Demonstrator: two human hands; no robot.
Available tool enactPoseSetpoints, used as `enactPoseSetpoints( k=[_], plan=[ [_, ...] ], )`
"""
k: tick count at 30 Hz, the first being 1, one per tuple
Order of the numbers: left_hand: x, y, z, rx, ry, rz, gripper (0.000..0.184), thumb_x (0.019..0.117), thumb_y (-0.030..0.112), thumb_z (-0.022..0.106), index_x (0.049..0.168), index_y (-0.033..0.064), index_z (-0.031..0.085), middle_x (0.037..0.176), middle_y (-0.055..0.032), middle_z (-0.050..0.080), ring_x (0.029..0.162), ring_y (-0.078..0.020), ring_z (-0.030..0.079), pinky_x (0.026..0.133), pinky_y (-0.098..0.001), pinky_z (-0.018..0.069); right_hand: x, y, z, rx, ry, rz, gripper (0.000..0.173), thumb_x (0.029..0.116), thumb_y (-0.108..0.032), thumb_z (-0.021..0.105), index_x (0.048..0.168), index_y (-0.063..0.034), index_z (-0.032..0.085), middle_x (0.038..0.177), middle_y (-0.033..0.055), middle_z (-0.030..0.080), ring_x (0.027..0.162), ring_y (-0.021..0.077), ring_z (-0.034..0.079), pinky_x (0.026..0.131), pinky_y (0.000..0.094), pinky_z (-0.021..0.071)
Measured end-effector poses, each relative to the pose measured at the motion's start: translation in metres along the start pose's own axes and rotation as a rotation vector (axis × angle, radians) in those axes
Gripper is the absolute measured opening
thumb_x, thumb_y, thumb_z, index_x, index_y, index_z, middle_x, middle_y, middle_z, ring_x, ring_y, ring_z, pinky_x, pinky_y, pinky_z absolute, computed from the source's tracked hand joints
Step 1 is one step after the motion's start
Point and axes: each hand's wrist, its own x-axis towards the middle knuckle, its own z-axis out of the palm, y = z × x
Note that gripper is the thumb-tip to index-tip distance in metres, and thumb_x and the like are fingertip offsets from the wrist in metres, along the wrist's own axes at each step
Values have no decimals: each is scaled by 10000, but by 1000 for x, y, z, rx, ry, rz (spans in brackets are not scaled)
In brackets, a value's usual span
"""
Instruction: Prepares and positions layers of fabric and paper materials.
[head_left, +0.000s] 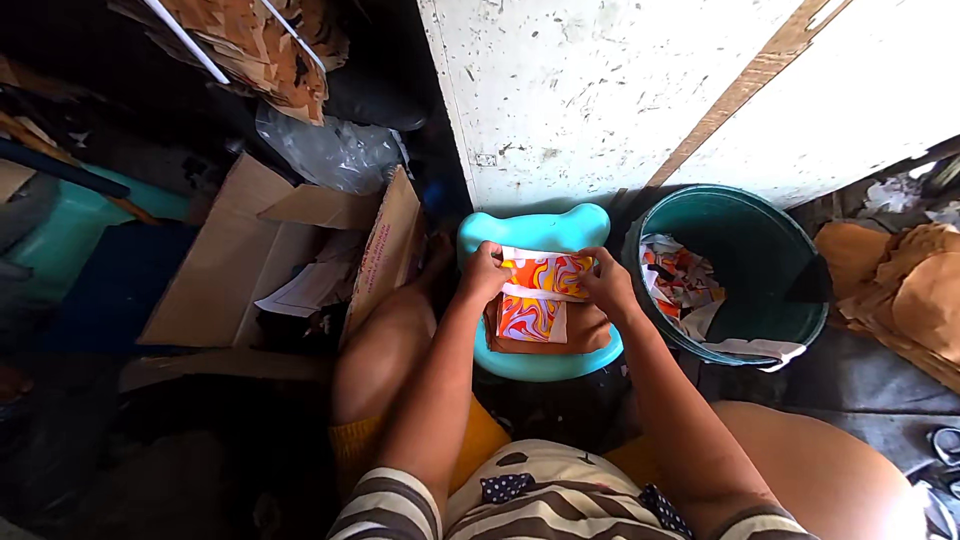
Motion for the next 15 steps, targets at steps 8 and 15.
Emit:
enactPoseSetpoints(
  k=[8, 15],
  plan=[
    [-5, 1, -3, 97, 24, 12, 468, 921, 208, 782, 1274, -21, 576, 1058, -219, 684, 934, -337, 683, 851, -525, 550, 1, -2, 0, -94, -17, -4, 413, 1000, -39, 609, 1405, -105, 566, 1103, 249, 687, 984, 404, 676, 904, 591, 515],
    [-3, -5, -6, 47, -71, -83, 506, 953, 175, 740, 1372, 17, 506, 1087, -218, 690, 864, -297, 711, 779, -463, 594, 1, -2, 3, -134, -16, -37, 402, 1000, -13, 566, 1393, -94, 583, 1150, 263, 673, 1033, 427, 662, 919, 611, 509]
  ],
)
